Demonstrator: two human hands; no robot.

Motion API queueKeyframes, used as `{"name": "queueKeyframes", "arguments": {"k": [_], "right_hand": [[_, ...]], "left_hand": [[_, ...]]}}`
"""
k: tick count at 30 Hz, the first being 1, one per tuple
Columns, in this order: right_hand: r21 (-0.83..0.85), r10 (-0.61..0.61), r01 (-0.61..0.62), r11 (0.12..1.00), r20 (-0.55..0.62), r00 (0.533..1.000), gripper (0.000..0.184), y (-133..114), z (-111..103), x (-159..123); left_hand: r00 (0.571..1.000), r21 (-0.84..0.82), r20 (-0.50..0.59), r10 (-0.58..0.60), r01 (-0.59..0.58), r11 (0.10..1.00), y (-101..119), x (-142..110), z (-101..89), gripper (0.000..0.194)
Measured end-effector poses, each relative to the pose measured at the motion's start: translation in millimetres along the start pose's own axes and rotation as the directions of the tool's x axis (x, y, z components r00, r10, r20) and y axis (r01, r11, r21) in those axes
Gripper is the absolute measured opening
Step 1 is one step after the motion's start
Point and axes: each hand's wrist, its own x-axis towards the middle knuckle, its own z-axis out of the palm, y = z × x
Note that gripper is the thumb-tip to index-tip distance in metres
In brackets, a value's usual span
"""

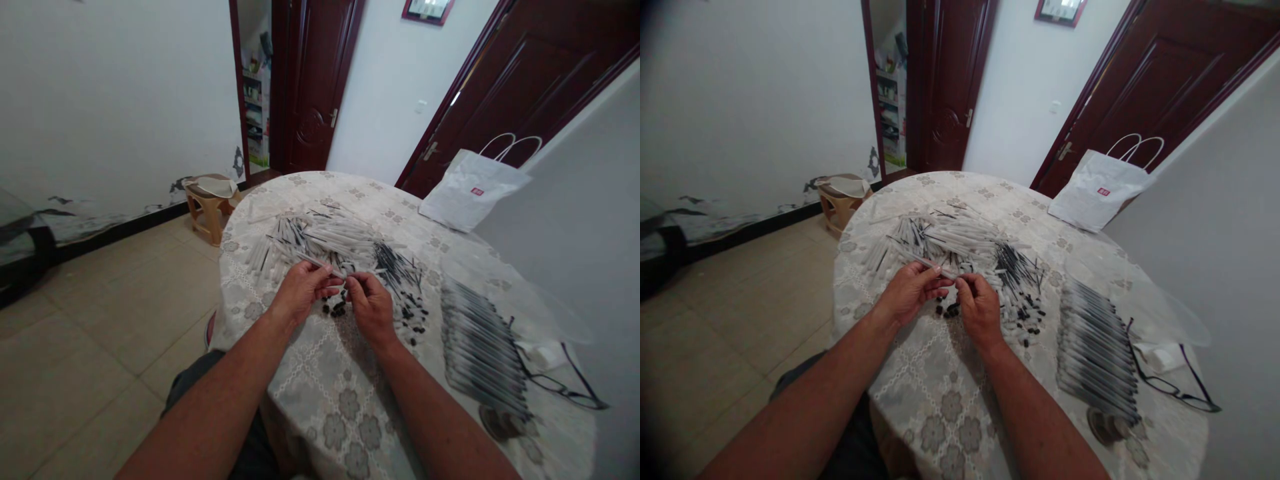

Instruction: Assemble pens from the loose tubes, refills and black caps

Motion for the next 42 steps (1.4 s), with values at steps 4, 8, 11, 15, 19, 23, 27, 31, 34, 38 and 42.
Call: {"name": "queueKeyframes", "arguments": {"k": [4,8,11,15,19,23,27,31,34,38,42], "right_hand": [[0.058,-0.024,0.024,0.998,0.010,1.000,0.020,0.2,-0.5,-0.5],[0.051,-0.063,0.063,0.997,-0.010,0.998,0.018,2.0,-1.4,-1.5],[0.049,-0.122,0.124,0.991,-0.040,0.992,0.016,3.5,-1.9,-1.7],[0.034,-0.202,0.204,0.978,-0.063,0.977,0.013,3.4,-1.1,-1.5],[0.043,-0.155,0.157,0.987,-0.052,0.987,0.014,1.2,0.0,-2.4],[0.067,-0.062,0.061,0.996,0.004,0.998,0.020,-1.8,-1.4,-3.0],[-0.002,-0.019,0.019,1.000,0.045,0.999,0.029,-2.8,-4.1,-2.9],[0.051,-0.010,0.007,0.999,0.057,0.998,0.031,1.2,-4.2,-5.2],[0.030,-0.051,0.050,0.998,0.030,0.998,0.027,3.9,-3.2,-6.7],[-0.118,-0.094,0.103,0.988,0.076,0.993,0.018,1.8,-3.1,-5.6],[-0.133,-0.100,0.115,0.984,0.121,0.988,0.040,0.0,-4.7,-5.4]], "left_hand": [[1.000,-0.015,-0.024,-0.001,0.001,1.000,0.3,-0.1,1.0,0.021],[1.000,-0.049,-0.010,-0.027,0.027,0.998,2.5,-1.4,2.5,0.019],[0.999,-0.088,0.007,-0.050,0.050,0.995,3.1,-2.3,3.2,0.015],[0.998,-0.108,0.008,-0.063,0.064,0.992,4.0,-2.9,3.5,0.011],[0.998,-0.074,0.011,-0.055,0.056,0.996,6.3,-3.8,3.1,0.016],[0.999,-0.037,0.003,-0.039,0.039,0.999,7.2,-5.0,2.5,0.022],[0.999,-0.018,0.026,-0.037,0.038,0.999,5.5,-5.1,1.9,0.022],[0.999,-0.007,0.024,-0.027,0.027,1.000,4.2,-4.0,1.3,0.021],[0.999,-0.008,0.032,-0.022,0.023,1.000,4.4,-3.3,0.8,0.020],[0.999,0.006,0.045,-0.028,0.027,1.000,4.8,-4.1,1.0,0.021],[0.998,0.026,0.046,-0.040,0.039,0.999,5.2,-5.3,1.3,0.021]]}}
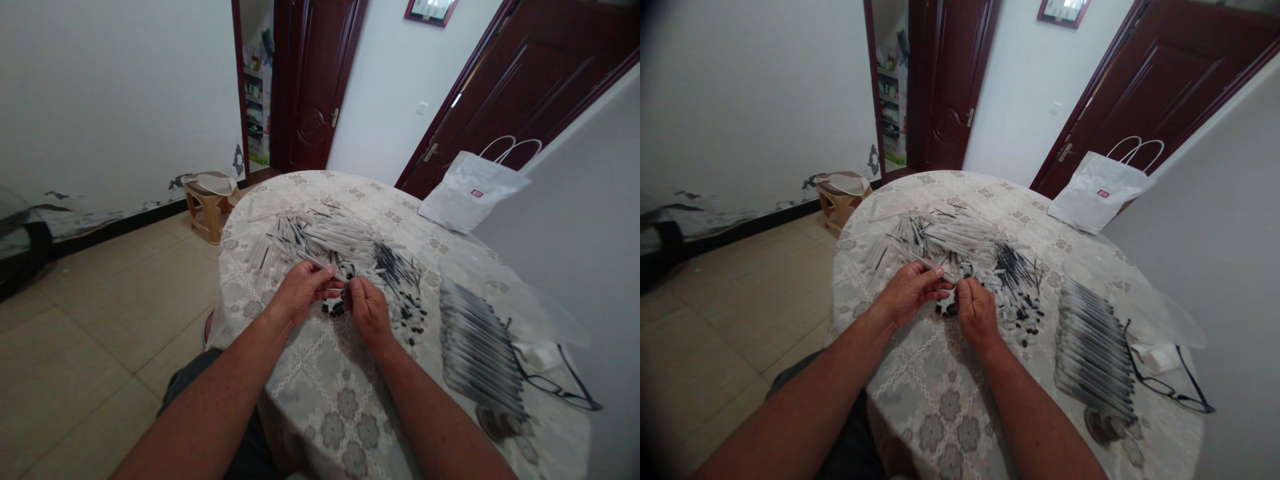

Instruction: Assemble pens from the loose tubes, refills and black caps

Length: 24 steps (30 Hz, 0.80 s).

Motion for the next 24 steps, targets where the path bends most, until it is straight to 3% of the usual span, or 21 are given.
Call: {"name": "queueKeyframes", "arguments": {"k": [2,5,9,13,21,24], "right_hand": [[0.041,0.004,-0.004,0.999,-0.016,1.000,0.039,0.9,-0.6,-1.0],[0.066,-0.009,0.013,0.998,-0.066,0.998,0.021,2.4,-0.5,-1.9],[-0.001,-0.029,0.029,1.000,-0.059,0.998,0.018,2.6,1.2,-0.4],[-0.021,0.008,-0.008,1.000,-0.021,1.000,0.036,2.2,1.5,-0.3],[-0.023,-0.033,0.032,0.999,-0.052,0.998,0.018,0.6,1.8,-0.8],[-0.059,-0.012,0.011,0.998,-0.028,1.000,0.028,1.3,3.2,-0.1]], "left_hand": [[1.000,0.003,-0.016,0.012,-0.012,1.000,0.3,0.0,-0.2,0.022],[0.999,0.008,-0.020,0.032,-0.032,0.999,0.4,0.7,-0.8,0.023],[1.000,0.022,0.007,0.018,-0.018,1.000,-0.8,1.7,-0.8,0.023],[1.000,0.045,0.006,0.003,-0.004,0.999,-1.0,2.1,-0.2,0.021],[1.000,0.035,-0.002,0.007,-0.007,0.999,1.1,1.6,-0.3,0.023],[1.000,0.046,0.006,0.009,-0.009,0.999,0.5,0.9,-0.2,0.024]]}}
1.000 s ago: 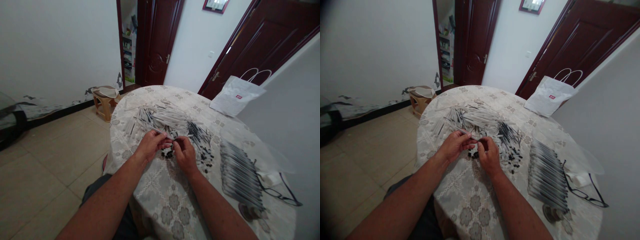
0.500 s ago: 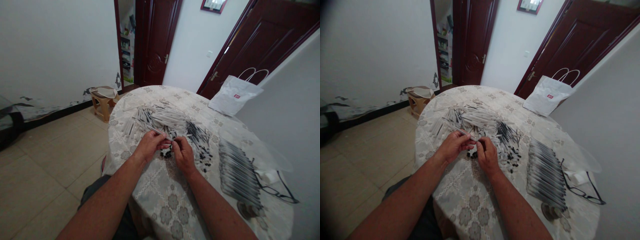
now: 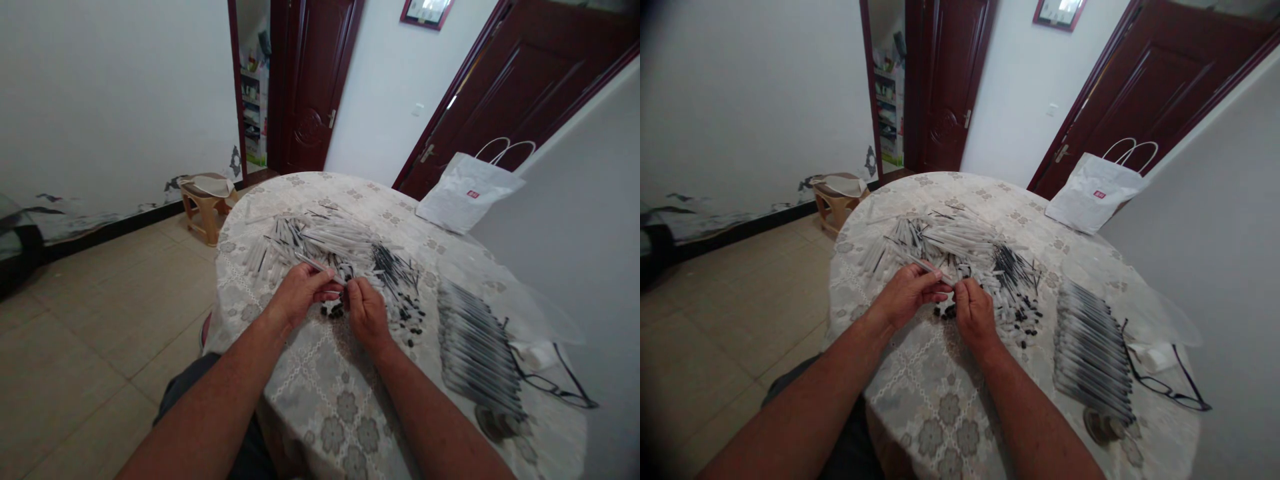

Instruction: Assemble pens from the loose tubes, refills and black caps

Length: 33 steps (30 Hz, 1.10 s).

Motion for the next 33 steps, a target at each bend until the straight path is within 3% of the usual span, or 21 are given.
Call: {"name": "queueKeyframes", "arguments": {"k": [2,8,13,17,20,33], "right_hand": [[0.017,0.005,-0.005,1.000,0.010,1.000,0.034,0.1,-0.3,-0.6],[-0.011,-0.073,0.073,0.997,0.003,0.997,0.017,-0.3,-3.9,-1.5],[-0.044,-0.042,0.043,0.998,0.042,0.998,0.035,1.6,-3.8,-0.8],[-0.007,-0.069,0.069,0.998,0.007,0.998,0.018,1.2,-4.2,-1.8],[-0.034,-0.092,0.092,0.995,0.006,0.996,0.016,0.9,-3.2,-1.6],[0.046,0.027,-0.029,0.999,0.049,0.998,0.029,-4.9,0.1,-3.5]], "left_hand": [[1.000,0.007,0.000,0.004,-0.004,1.000,-0.8,-0.3,-0.3,0.025],[1.000,0.016,-0.010,0.018,-0.017,1.000,-3.1,0.3,-3.1,0.023],[1.000,0.023,-0.011,-0.010,0.010,1.000,-2.0,-0.6,-3.1,0.024],[1.000,0.029,-0.029,-0.011,0.012,1.000,-0.5,-1.2,-2.4,0.022],[0.999,0.031,-0.030,-0.011,0.012,0.999,-0.8,-0.6,-3.3,0.022],[1.000,0.051,-0.026,-0.008,0.009,0.999,-0.8,-0.5,-3.7,0.025]]}}
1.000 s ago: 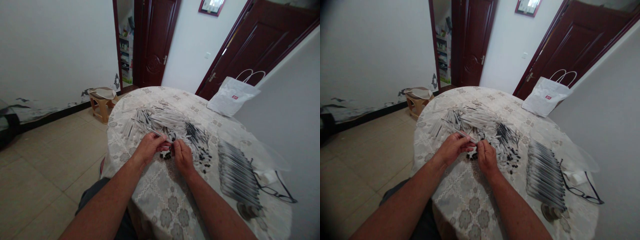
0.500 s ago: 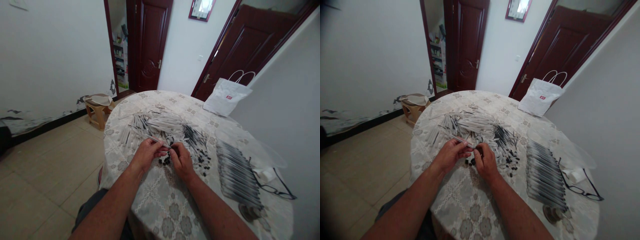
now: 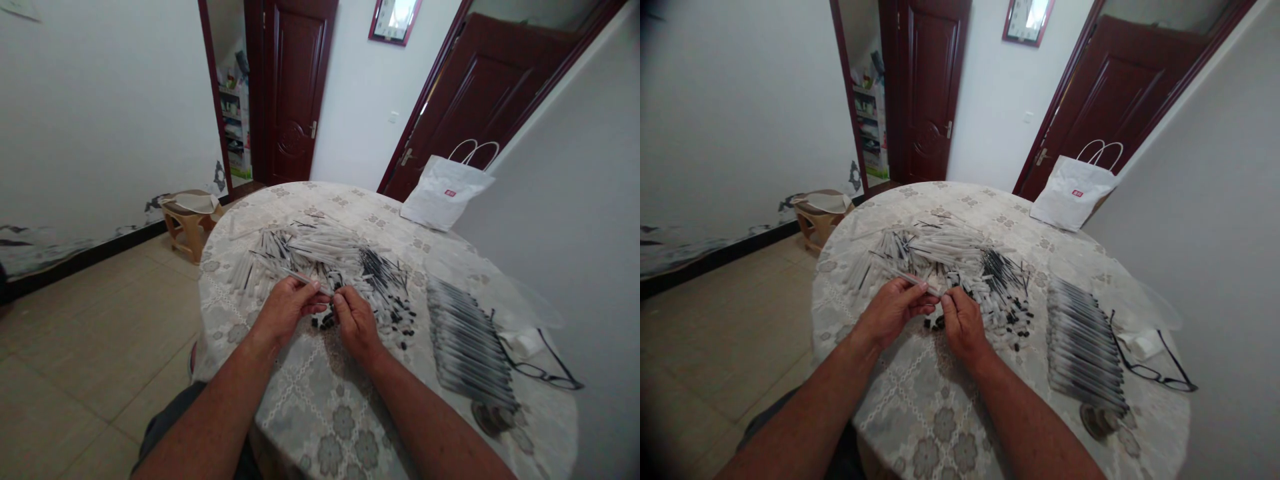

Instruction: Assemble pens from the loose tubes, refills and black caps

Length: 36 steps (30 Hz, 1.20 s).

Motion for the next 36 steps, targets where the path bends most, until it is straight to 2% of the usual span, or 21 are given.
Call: {"name": "queueKeyframes", "arguments": {"k": [6,12,14,16,18,21,23,26,28,30,32,36], "right_hand": [[0.032,0.011,-0.011,0.999,-0.001,1.000,0.032,0,-1,0],[0.046,0.019,-0.018,0.999,-0.028,0.999,0.035,3,-1,-2],[0.052,0.013,-0.012,0.999,-0.028,1.000,0.032,4,0,-2],[0.045,-0.013,0.016,0.999,-0.049,0.999,0.024,4,0,-1],[0.004,-0.067,0.067,0.998,-0.060,0.996,0.026,3,0,1],[-0.100,-0.132,0.129,0.987,-0.017,0.991,0.023,-2,-7,4],[-0.151,-0.116,0.113,0.982,-0.008,0.993,0.024,-7,-15,8],[-0.199,-0.059,0.048,0.979,-0.050,0.997,0.027,-17,-33,14],[-0.225,-0.034,0.020,0.974,-0.056,0.998,0.029,-23,-46,17],[-0.240,-0.009,-0.001,0.971,-0.041,0.999,0.029,-29,-57,17],[-0.235,0.017,-0.021,0.972,-0.019,1.000,0.028,-31,-67,13],[-0.183,0.051,-0.054,0.982,-0.022,0.998,0.028,-20,-77,-6]], "left_hand": [[1.000,0.043,-0.007,0.016,-0.016,0.999,0,-1,0.1,0.026],[0.995,0.054,-0.054,0.087,-0.084,0.995,6,-4,0.5,0.026],[0.994,0.054,-0.059,0.093,-0.089,0.995,7,-5,-0.8,0.026],[0.995,0.058,-0.040,0.089,-0.086,0.995,8,-6,-2.6,0.028],[0.996,0.081,-0.020,0.091,-0.089,0.993,10,-6,-4.6,0.029],[0.993,0.247,0.000,0.119,-0.115,0.962,18,-6,-10.7,0.028],[0.984,0.470,0.012,0.177,-0.162,0.868,27,-6,-18.8,0.026],[0.952,0.771,0.082,0.295,-0.249,0.587,40,-9,-36.6,0.019],[0.941,0.873,0.169,0.293,-0.281,0.399,44,-13,-48.4,0.017],[0.938,0.917,0.249,0.239,-0.308,0.253,44,-16,-56.9,0.018],[0.941,0.933,0.290,0.177,-0.319,0.168,41,-18,-61.0,0.022],[0.949,0.947,0.294,0.117,-0.305,0.098,33,-20,-59.9,0.026]]}}
